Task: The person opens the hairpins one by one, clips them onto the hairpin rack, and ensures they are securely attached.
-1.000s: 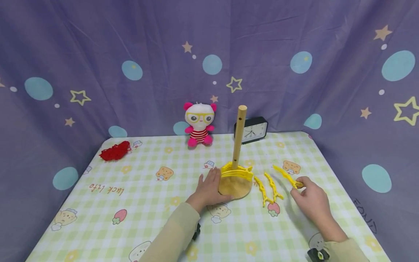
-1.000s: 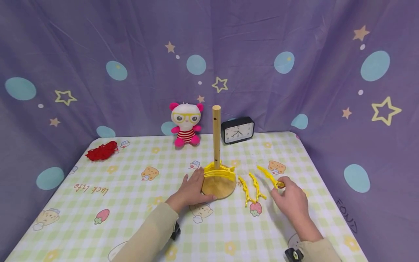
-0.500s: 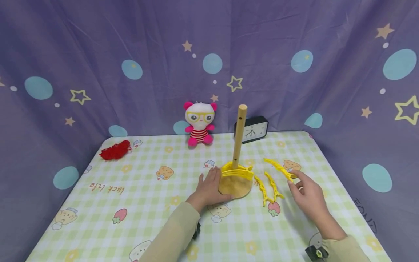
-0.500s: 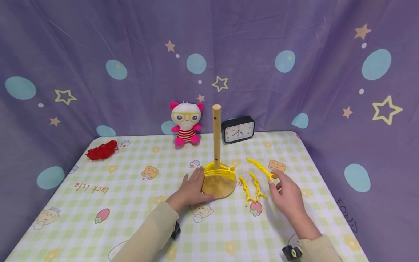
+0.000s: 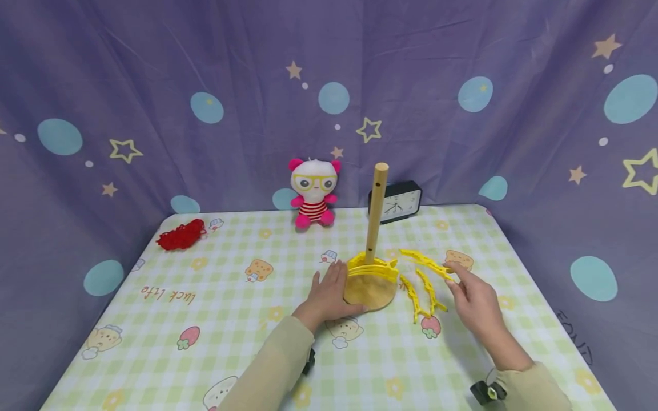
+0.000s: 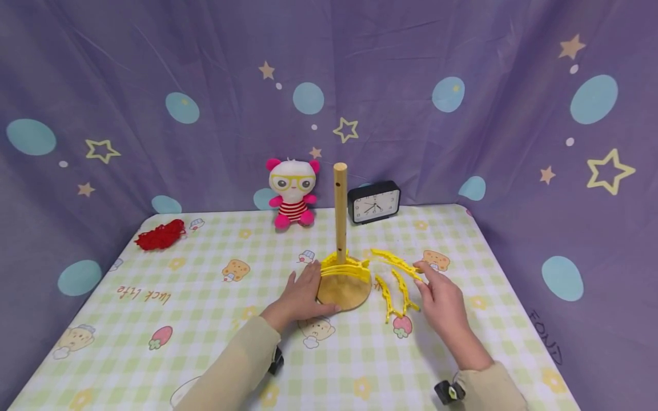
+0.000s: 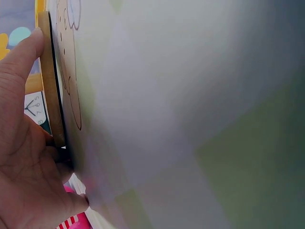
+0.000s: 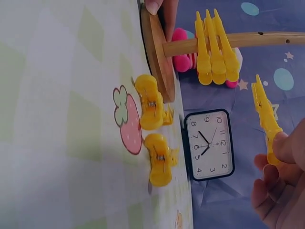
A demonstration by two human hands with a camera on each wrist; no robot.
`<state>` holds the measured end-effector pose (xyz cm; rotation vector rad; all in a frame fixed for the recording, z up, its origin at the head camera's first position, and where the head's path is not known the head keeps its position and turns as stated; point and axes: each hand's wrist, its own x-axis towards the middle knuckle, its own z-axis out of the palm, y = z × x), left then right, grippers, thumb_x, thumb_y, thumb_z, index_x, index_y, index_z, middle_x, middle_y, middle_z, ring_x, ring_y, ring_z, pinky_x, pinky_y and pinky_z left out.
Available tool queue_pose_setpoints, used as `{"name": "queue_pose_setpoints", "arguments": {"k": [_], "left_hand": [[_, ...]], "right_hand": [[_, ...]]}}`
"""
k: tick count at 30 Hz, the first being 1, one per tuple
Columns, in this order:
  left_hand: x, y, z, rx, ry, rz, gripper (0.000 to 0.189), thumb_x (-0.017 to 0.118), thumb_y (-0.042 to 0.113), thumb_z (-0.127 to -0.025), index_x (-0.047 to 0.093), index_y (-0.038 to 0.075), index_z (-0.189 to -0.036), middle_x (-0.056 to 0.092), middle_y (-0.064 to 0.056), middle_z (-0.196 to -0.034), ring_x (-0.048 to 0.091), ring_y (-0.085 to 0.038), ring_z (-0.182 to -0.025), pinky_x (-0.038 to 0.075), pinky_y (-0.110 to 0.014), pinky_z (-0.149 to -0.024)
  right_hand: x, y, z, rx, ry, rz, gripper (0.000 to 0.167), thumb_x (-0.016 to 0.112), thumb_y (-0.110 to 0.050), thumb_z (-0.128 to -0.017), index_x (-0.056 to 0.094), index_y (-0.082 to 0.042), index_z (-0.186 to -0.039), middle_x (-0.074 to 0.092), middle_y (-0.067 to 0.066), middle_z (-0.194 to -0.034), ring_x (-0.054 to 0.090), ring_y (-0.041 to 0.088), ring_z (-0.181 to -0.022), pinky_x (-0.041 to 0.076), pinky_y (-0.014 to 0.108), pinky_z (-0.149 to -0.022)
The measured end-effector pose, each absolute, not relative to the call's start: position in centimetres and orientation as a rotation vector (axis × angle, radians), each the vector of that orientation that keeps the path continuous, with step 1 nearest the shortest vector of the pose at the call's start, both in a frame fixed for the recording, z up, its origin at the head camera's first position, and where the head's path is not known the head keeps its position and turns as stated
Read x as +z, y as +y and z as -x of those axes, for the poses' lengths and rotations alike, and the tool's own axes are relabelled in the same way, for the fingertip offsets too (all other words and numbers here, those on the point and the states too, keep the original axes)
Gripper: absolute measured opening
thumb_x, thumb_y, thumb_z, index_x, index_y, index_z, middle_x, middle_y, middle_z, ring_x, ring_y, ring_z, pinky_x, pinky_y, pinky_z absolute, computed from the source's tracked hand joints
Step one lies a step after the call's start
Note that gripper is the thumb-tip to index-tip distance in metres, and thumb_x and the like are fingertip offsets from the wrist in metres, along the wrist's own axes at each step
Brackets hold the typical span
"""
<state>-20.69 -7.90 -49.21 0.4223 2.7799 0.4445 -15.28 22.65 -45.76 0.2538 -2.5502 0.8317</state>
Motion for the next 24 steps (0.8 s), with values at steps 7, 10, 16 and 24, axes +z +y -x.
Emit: {"name": "queue_pose_setpoints", "arguments": {"k": [7,10,16,24], "left_hand": [[-49.2,-7.8,20.7,0.440,2.777,-0.417,0.115,0.060,0.073,-0.078,0.008,0.007,-0.157,0.004,-0.008,-0.164,0.003,-0.023,-0.150,0.000,-0.052,-0.117],[-49.3,-7.9,20.8,0.427,2.781,-0.420,0.116,0.060,0.074,-0.078,0.007,0.007,-0.157,0.004,-0.008,-0.164,0.003,-0.022,-0.150,0.001,-0.052,-0.117],[-49.3,-7.8,20.8,0.434,2.784,-0.427,0.115,0.060,0.074,-0.078,0.008,0.007,-0.157,0.005,-0.008,-0.164,0.004,-0.023,-0.150,0.001,-0.053,-0.117],[-49.3,-7.8,20.9,0.440,2.771,-0.417,0.117,0.060,0.074,-0.078,0.007,0.007,-0.157,0.004,-0.007,-0.164,0.002,-0.022,-0.150,0.000,-0.053,-0.117]], "right_hand": [[-45.8,21.7,15.8,0.843,-2.557,-0.264,0.030,0.066,-0.006,-0.092,0.066,-0.016,-0.120,0.036,-0.008,-0.051,0.030,0.006,-0.044,0.031,0.025,-0.043],[-45.8,21.1,16.1,0.836,-2.551,-0.259,0.028,0.066,-0.006,-0.092,0.067,-0.017,-0.118,0.036,-0.009,-0.051,0.031,0.007,-0.043,0.030,0.025,-0.043],[-45.6,19.6,16.8,0.808,-2.559,-0.252,0.027,0.067,-0.005,-0.091,0.068,-0.017,-0.116,0.036,-0.010,-0.048,0.031,0.009,-0.043,0.030,0.026,-0.043],[-45.2,17.2,18.0,0.831,-2.596,-0.292,0.027,0.067,-0.007,-0.092,0.070,-0.016,-0.117,0.069,0.003,-0.072,0.048,0.014,-0.051,0.045,0.032,-0.051]]}}
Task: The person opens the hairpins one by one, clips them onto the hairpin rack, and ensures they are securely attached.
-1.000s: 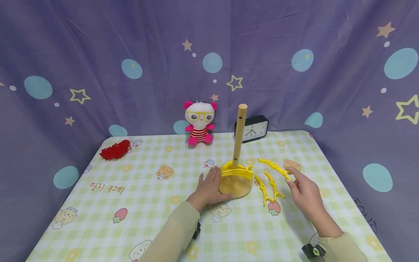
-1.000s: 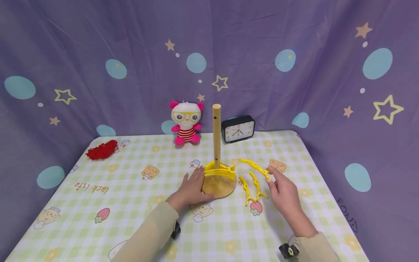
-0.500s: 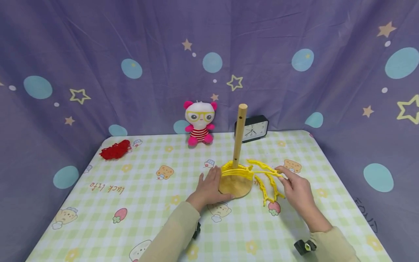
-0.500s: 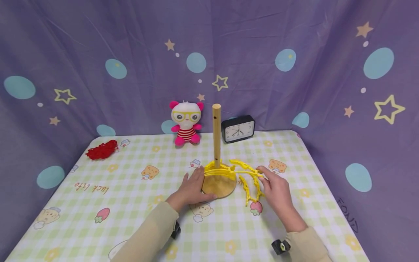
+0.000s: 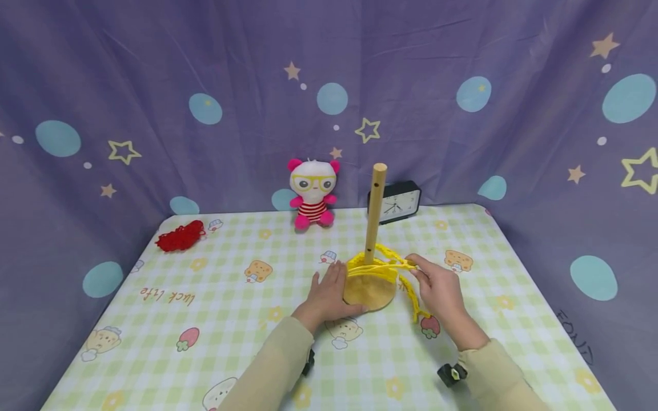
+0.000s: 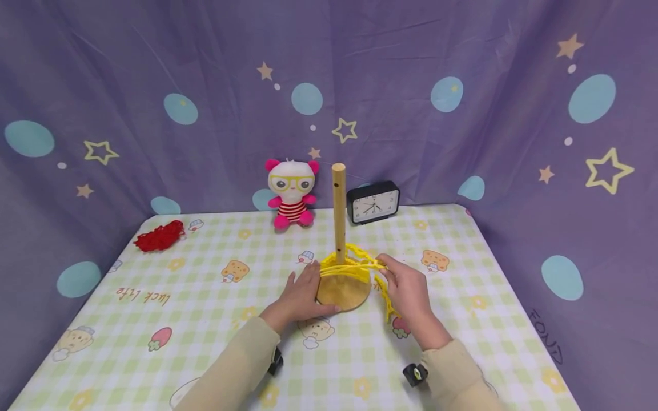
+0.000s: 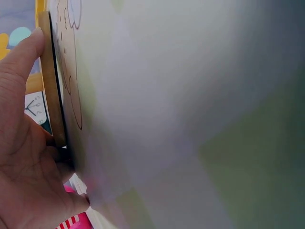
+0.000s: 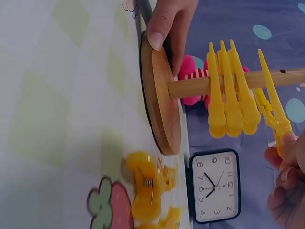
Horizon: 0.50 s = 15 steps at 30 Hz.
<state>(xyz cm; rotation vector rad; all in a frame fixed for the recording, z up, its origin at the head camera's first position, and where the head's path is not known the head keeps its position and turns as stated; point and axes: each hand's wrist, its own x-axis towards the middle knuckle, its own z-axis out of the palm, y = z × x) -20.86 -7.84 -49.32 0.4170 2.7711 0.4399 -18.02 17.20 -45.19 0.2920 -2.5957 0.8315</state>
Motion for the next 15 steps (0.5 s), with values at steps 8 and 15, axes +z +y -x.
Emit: {"name": "queue_pose_setpoints", "arguments": {"k": [8,15], "left_hand": [[-49.3,-7.8,20.8,0.425,2.781,-0.431,0.115,0.060,0.072,-0.079,0.008,0.006,-0.157,0.005,-0.008,-0.164,0.004,-0.023,-0.150,0.002,-0.054,-0.117],[-49.3,-7.8,20.7,0.427,2.787,-0.439,0.114,0.060,0.072,-0.079,0.009,0.005,-0.157,0.006,-0.009,-0.164,0.006,-0.024,-0.150,0.003,-0.054,-0.117]], "right_hand": [[-45.5,15.6,19.4,0.792,-2.552,-0.401,0.027,0.069,-0.007,-0.089,0.071,-0.015,-0.115,0.074,0.006,-0.102,0.070,0.025,-0.082,0.056,0.043,-0.068],[-45.6,15.0,19.8,0.793,-2.569,-0.439,0.028,0.069,-0.007,-0.089,0.070,-0.013,-0.117,0.073,0.006,-0.108,0.070,0.025,-0.090,0.056,0.043,-0.073]]}}
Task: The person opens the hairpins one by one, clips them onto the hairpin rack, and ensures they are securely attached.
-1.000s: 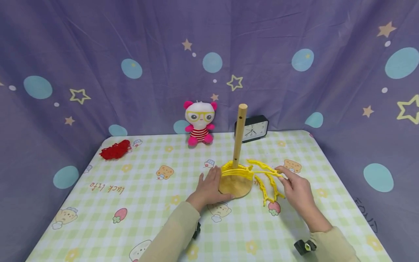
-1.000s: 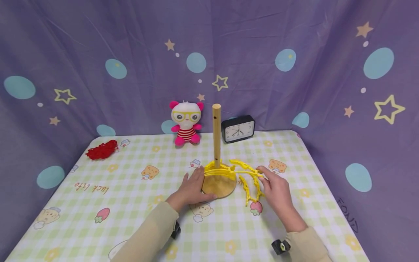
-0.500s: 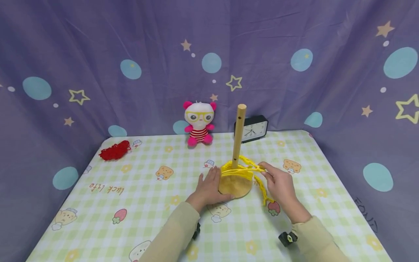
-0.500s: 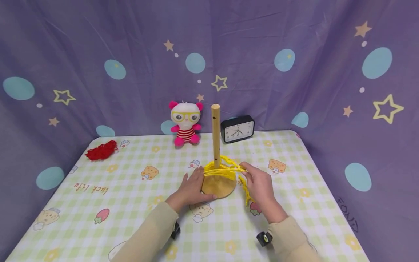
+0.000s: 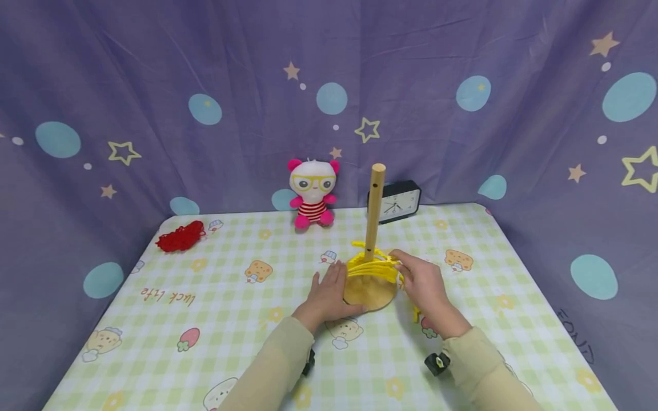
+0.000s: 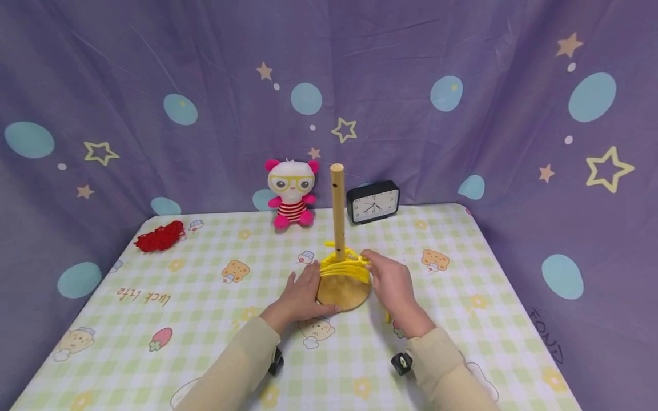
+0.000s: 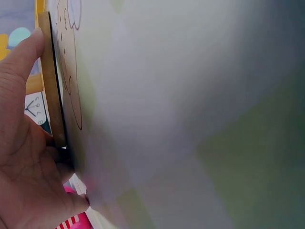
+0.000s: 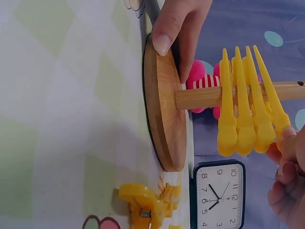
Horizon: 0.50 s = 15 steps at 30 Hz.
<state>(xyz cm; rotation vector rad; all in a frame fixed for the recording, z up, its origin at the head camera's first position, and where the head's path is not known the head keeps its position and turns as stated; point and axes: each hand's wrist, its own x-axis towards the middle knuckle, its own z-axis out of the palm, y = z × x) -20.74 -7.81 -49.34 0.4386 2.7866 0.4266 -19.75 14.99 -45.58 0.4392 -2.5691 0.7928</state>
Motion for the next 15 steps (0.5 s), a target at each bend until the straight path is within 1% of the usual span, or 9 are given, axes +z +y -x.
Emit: {"name": "queue_pose_setpoints", "arguments": {"k": [3,5,7,8,9,11,14,15], "left_hand": [[-49.3,-7.8,20.8,0.418,2.792,-0.446,0.114,0.060,0.072,-0.079,0.009,0.005,-0.157,0.006,-0.009,-0.164,0.006,-0.024,-0.150,0.003,-0.054,-0.117],[-49.3,-7.8,20.8,0.415,2.796,-0.454,0.114,0.060,0.072,-0.080,0.009,0.004,-0.157,0.006,-0.010,-0.163,0.006,-0.024,-0.150,0.003,-0.054,-0.117],[-49.4,-7.8,20.8,0.413,2.799,-0.459,0.114,0.060,0.072,-0.080,0.010,0.004,-0.156,0.007,-0.010,-0.163,0.006,-0.024,-0.149,0.003,-0.055,-0.117],[-49.4,-7.8,20.8,0.414,2.799,-0.459,0.114,0.060,0.072,-0.079,0.010,0.004,-0.156,0.006,-0.010,-0.163,0.006,-0.024,-0.149,0.003,-0.055,-0.117],[-49.4,-7.8,20.8,0.411,2.799,-0.457,0.114,0.059,0.072,-0.079,0.009,0.004,-0.156,0.006,-0.010,-0.163,0.006,-0.024,-0.150,0.003,-0.055,-0.117],[-49.4,-7.8,20.8,0.412,2.798,-0.454,0.115,0.059,0.073,-0.079,0.009,0.004,-0.157,0.006,-0.009,-0.163,0.005,-0.024,-0.150,0.002,-0.054,-0.117],[-49.4,-7.9,20.8,0.413,2.796,-0.454,0.115,0.059,0.074,-0.079,0.009,0.004,-0.157,0.006,-0.010,-0.163,0.005,-0.024,-0.150,0.002,-0.054,-0.117],[-49.4,-7.9,20.8,0.413,2.795,-0.453,0.115,0.059,0.073,-0.079,0.008,0.005,-0.157,0.006,-0.010,-0.163,0.005,-0.024,-0.150,0.002,-0.054,-0.117]], "right_hand": [[-45.6,15.1,19.8,0.800,-2.580,-0.480,0.030,0.069,-0.008,-0.089,0.069,-0.012,-0.119,0.072,0.006,-0.111,0.070,0.023,-0.085,0.056,0.043,-0.072],[-45.5,15.2,19.7,0.809,-2.599,-0.502,0.032,0.068,-0.009,-0.091,0.067,-0.013,-0.122,0.071,0.007,-0.114,0.068,0.020,-0.075,0.055,0.041,-0.069],[-45.5,15.3,19.5,0.830,-2.632,-0.510,0.036,0.068,-0.011,-0.092,0.064,-0.014,-0.128,0.069,0.007,-0.118,0.060,0.014,-0.066,0.053,0.036,-0.063],[-45.6,15.4,19.4,0.842,-2.649,-0.513,0.039,0.068,-0.012,-0.092,0.062,-0.014,-0.131,0.070,0.007,-0.114,0.056,0.011,-0.062,0.051,0.034,-0.060],[-45.6,15.5,19.3,0.856,-2.668,-0.514,0.042,0.067,-0.014,-0.093,0.060,-0.014,-0.134,0.070,0.007,-0.114,0.052,0.010,-0.061,0.048,0.031,-0.059],[-45.7,15.7,19.0,0.879,-2.702,-0.498,0.048,0.068,-0.016,-0.093,0.055,-0.014,-0.140,0.069,0.006,-0.111,0.048,0.008,-0.060,0.043,0.027,-0.054],[-45.8,16.3,18.6,0.913,-2.730,-0.465,0.054,0.069,-0.020,-0.092,0.051,-0.014,-0.143,0.067,0.006,-0.112,0.049,0.009,-0.064,0.042,0.025,-0.053],[-45.8,16.5,18.5,0.923,-2.736,-0.453,0.054,0.069,-0.021,-0.093,0.051,-0.014,-0.143,0.066,0.007,-0.117,0.050,0.009,-0.066,0.042,0.025,-0.053]]}}
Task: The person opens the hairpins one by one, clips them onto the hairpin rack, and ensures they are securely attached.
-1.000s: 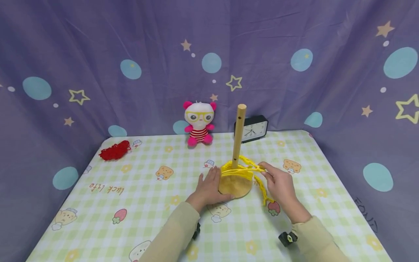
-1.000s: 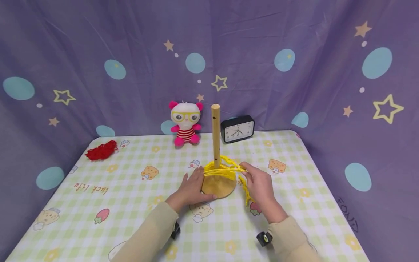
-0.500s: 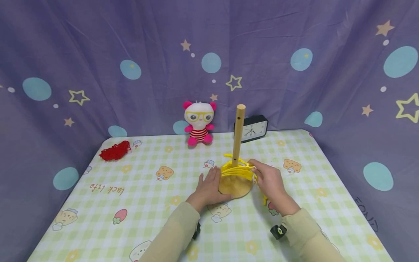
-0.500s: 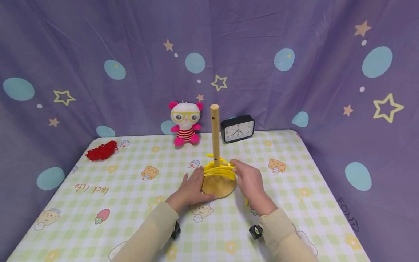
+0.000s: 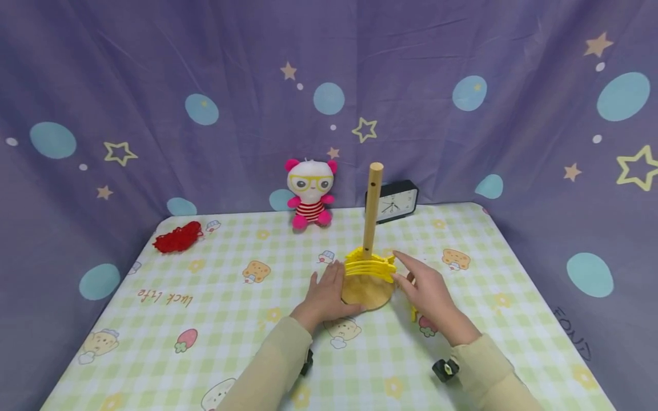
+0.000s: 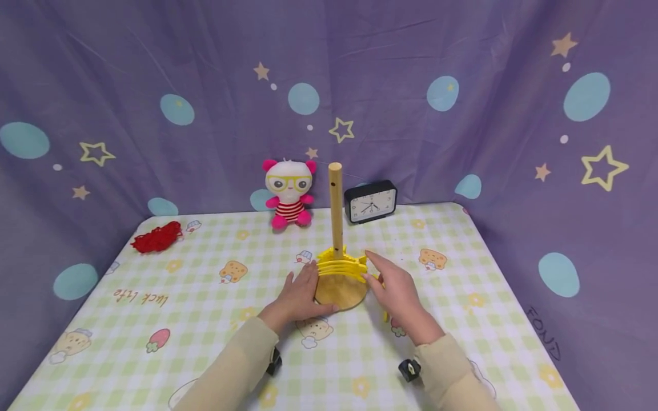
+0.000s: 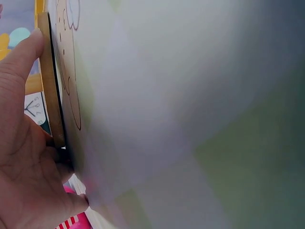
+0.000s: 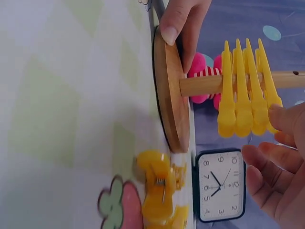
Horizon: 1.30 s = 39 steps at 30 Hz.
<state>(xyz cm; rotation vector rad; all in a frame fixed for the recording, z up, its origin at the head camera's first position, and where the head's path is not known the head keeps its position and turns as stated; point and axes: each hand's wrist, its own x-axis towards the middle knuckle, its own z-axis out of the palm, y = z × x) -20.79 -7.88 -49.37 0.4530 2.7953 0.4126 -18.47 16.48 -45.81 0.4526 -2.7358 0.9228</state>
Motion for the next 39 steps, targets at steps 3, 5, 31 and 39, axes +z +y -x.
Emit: {"name": "queue_pose_setpoints", "arguments": {"k": [3,5,31,39], "left_hand": [[-49.3,-7.9,20.8,0.418,2.793,-0.449,0.115,0.059,0.073,-0.080,0.008,0.005,-0.157,0.006,-0.010,-0.163,0.005,-0.024,-0.150,0.002,-0.054,-0.117],[-49.2,-8.0,20.7,0.422,2.790,-0.444,0.115,0.059,0.072,-0.080,0.007,0.005,-0.157,0.005,-0.010,-0.163,0.004,-0.024,-0.150,0.001,-0.054,-0.117],[-49.5,-8.1,20.9,0.419,2.775,-0.439,0.116,0.058,0.074,-0.080,0.005,0.005,-0.157,0.003,-0.009,-0.164,0.002,-0.023,-0.150,-0.001,-0.053,-0.117],[-49.5,-7.9,20.9,0.417,2.778,-0.446,0.116,0.057,0.074,-0.080,0.005,0.005,-0.157,0.003,-0.009,-0.164,0.002,-0.023,-0.150,0.000,-0.054,-0.117]], "right_hand": [[-45.9,17.2,18.2,0.937,-2.724,-0.426,0.053,0.069,-0.021,-0.092,0.052,-0.013,-0.142,0.066,0.007,-0.114,0.051,0.010,-0.067,0.043,0.026,-0.055],[-46.0,17.7,18.0,0.933,-2.709,-0.422,0.051,0.069,-0.020,-0.093,0.053,-0.013,-0.141,0.067,0.007,-0.114,0.052,0.010,-0.067,0.043,0.027,-0.056],[-48.7,22.9,16.1,0.696,-3.018,-0.172,0.041,0.077,-0.025,-0.083,0.063,-0.002,-0.114,0.066,0.014,-0.103,0.063,0.034,-0.093,0.050,0.051,-0.076],[-49.0,22.7,16.0,0.646,-3.089,-0.173,0.033,0.075,-0.024,-0.083,0.066,-0.003,-0.106,0.064,0.009,-0.099,0.063,0.032,-0.093,0.050,0.050,-0.079]]}}
